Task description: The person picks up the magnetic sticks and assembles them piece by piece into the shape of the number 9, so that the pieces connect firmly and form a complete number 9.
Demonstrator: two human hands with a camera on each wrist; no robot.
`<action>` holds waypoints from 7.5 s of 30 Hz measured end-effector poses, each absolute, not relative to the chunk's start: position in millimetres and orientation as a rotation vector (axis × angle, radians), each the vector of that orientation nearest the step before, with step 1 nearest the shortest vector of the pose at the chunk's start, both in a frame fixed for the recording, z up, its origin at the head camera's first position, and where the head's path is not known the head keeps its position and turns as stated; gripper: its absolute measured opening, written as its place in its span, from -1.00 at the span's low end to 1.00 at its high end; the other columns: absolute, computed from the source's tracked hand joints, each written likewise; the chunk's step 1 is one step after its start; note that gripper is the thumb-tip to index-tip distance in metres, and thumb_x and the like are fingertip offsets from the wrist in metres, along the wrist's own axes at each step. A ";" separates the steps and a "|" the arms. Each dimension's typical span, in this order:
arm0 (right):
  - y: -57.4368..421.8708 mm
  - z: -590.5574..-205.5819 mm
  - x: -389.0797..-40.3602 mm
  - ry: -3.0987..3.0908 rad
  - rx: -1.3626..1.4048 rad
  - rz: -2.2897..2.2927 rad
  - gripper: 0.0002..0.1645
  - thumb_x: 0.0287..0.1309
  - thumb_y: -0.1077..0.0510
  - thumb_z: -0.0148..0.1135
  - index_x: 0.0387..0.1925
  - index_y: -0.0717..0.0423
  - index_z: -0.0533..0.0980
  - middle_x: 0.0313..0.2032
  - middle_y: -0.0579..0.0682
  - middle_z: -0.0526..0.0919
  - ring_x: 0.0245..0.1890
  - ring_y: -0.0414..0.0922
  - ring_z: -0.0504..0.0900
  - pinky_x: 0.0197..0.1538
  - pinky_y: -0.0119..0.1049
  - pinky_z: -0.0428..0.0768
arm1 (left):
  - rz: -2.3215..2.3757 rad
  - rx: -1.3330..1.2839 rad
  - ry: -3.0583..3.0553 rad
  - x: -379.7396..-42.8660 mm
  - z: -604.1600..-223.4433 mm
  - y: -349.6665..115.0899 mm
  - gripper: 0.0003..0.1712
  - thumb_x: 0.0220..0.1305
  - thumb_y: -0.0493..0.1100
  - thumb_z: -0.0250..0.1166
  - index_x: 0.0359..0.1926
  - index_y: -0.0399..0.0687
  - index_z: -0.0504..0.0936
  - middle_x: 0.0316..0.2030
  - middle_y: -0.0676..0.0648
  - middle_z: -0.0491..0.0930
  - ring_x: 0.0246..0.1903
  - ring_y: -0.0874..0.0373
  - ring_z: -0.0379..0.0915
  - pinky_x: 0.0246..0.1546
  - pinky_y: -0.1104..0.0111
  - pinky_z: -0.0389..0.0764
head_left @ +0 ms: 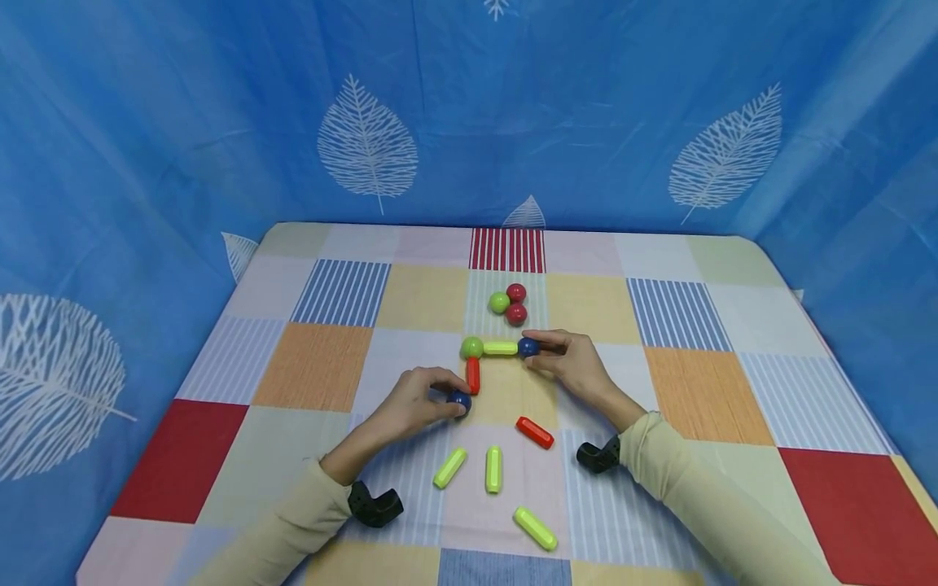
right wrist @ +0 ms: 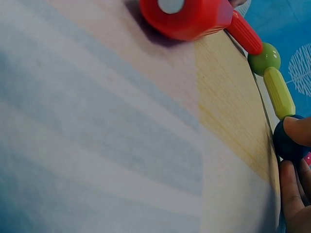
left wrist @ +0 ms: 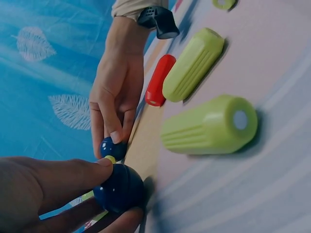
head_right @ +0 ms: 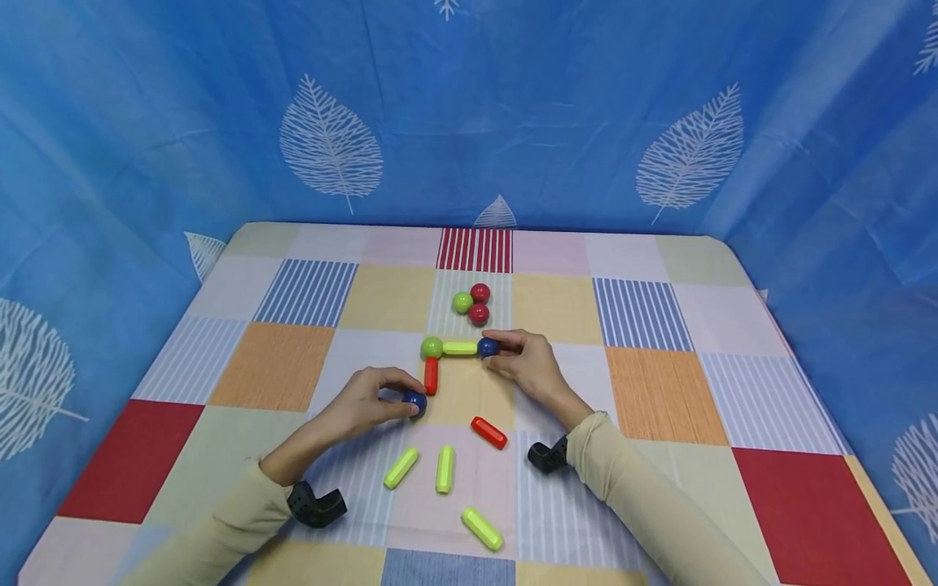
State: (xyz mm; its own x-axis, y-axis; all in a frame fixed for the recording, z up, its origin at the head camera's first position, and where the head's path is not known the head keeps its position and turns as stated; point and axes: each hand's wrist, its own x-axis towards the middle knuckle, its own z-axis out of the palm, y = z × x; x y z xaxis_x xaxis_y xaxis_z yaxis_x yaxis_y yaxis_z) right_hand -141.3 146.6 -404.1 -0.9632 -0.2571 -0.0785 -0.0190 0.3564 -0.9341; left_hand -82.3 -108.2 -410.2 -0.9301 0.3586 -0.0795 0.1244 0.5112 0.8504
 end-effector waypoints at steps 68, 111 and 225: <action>98.4 -421.7 -147.4 2.434 -1.202 -1.017 -0.58 0.14 0.41 0.22 0.00 0.01 0.65 -0.02 -0.18 0.61 -0.08 -0.22 0.54 -0.05 -0.33 0.57 | 1.567 0.502 2.465 -71.6 -418.8 -104.7 -0.77 0.14 -0.34 0.42 -0.14 -0.24 0.68 -0.20 -0.14 0.56 -0.18 0.00 0.57 -0.28 0.46 0.62; 96.3 -412.5 -164.4 2.340 -1.408 -0.902 -0.76 0.15 0.37 0.33 -0.15 0.08 0.69 -0.05 -0.12 0.59 0.03 -0.17 0.52 0.04 -0.34 0.56 | 1.539 0.433 2.651 -72.4 -419.7 -93.6 -0.76 0.03 -0.33 0.50 -0.23 -0.21 0.68 -0.30 -0.12 0.50 -0.25 0.03 0.53 -0.35 0.49 0.61; 163.4 -423.6 -50.8 2.500 -0.301 -1.374 -0.54 0.03 0.37 0.39 0.03 0.18 0.56 -0.17 -0.03 0.66 -0.15 -0.13 0.62 -0.14 -0.36 0.63 | 1.482 0.402 2.650 -75.8 -421.4 -88.3 -0.65 -0.09 -0.35 0.57 -0.23 -0.19 0.67 -0.37 -0.07 0.50 -0.33 0.11 0.49 -0.34 0.42 0.61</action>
State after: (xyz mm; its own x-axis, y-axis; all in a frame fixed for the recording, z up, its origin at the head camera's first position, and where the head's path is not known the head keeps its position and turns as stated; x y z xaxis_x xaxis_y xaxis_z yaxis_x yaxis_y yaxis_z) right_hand -50.8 163.4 -423.6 -0.9414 -0.3086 -0.1365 -0.0503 0.5283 -0.8476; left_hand -75.8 -88.3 -421.4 -0.9624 0.2652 0.0587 0.1888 0.4979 0.8464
